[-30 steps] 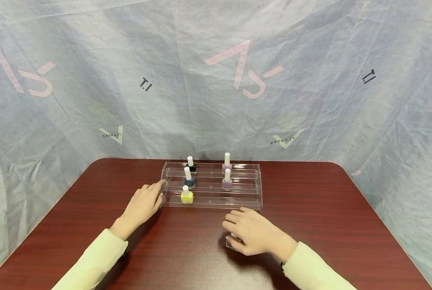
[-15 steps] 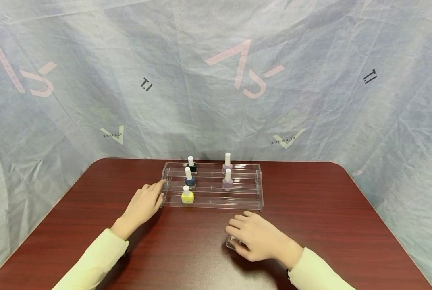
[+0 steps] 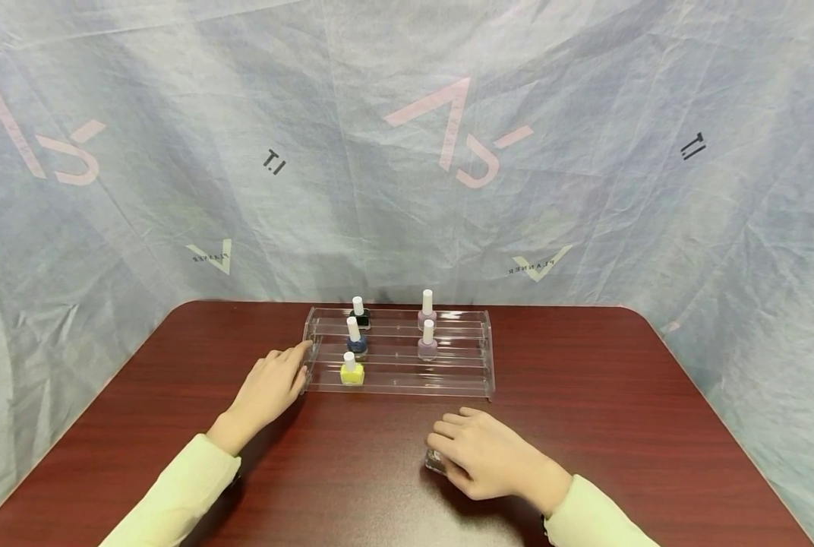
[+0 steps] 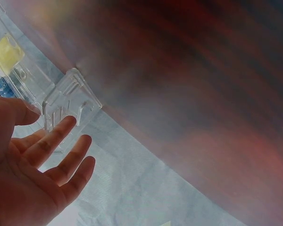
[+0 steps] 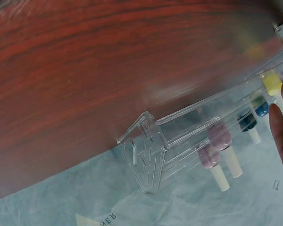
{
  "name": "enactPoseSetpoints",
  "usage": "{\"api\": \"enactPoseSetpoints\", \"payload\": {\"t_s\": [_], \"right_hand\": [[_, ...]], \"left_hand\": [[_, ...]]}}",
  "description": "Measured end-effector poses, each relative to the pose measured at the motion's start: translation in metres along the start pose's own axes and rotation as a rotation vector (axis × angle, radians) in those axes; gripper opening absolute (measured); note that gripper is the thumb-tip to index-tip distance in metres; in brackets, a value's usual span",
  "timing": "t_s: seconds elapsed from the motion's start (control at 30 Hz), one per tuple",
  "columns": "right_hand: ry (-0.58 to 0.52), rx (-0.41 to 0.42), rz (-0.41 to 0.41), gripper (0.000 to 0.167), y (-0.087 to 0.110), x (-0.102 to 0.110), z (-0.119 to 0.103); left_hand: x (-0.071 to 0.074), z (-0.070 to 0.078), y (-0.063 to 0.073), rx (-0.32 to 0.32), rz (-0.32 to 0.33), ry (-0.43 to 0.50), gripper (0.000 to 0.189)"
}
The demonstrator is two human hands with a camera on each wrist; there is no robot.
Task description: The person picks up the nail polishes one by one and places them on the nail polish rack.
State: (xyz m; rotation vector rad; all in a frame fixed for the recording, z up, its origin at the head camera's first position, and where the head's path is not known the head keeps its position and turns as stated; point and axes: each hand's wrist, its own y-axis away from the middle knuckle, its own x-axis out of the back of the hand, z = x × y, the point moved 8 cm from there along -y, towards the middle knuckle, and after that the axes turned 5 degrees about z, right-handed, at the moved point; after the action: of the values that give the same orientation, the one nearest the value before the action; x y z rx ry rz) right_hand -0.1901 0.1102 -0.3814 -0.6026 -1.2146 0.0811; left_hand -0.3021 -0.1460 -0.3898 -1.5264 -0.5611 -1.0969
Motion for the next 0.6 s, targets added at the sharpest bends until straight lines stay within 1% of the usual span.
{"api": "enactPoseSetpoints", "payload": {"t_s": [0.1, 0.33, 0.47, 0.6], "right_hand": [[-0.008, 0.003, 0.014, 0.007, -0.0010, 0.0009, -0.0004], [-0.036, 0.038, 0.084, 0.016, -0.0041, 0.0059, -0.0025], [-0.031, 0.037, 0.081, 0.016, -0.0048, 0.0063, -0.0028], [-0.019, 0.007, 0.037, 0.013, -0.0041, 0.0034, -0.0017]], "left_hand": [[-0.0003, 0.0000, 0.0004, -0.002, 0.004, -0.001, 0.043], [-0.0004, -0.0003, 0.0005, -0.003, 0.007, -0.001, 0.043], [0.0004, 0.0001, 0.0005, -0.004, 0.009, 0.003, 0.043], [-0.0001, 0.0004, 0.0006, -0.004, 0.008, 0.001, 0.043]]}}
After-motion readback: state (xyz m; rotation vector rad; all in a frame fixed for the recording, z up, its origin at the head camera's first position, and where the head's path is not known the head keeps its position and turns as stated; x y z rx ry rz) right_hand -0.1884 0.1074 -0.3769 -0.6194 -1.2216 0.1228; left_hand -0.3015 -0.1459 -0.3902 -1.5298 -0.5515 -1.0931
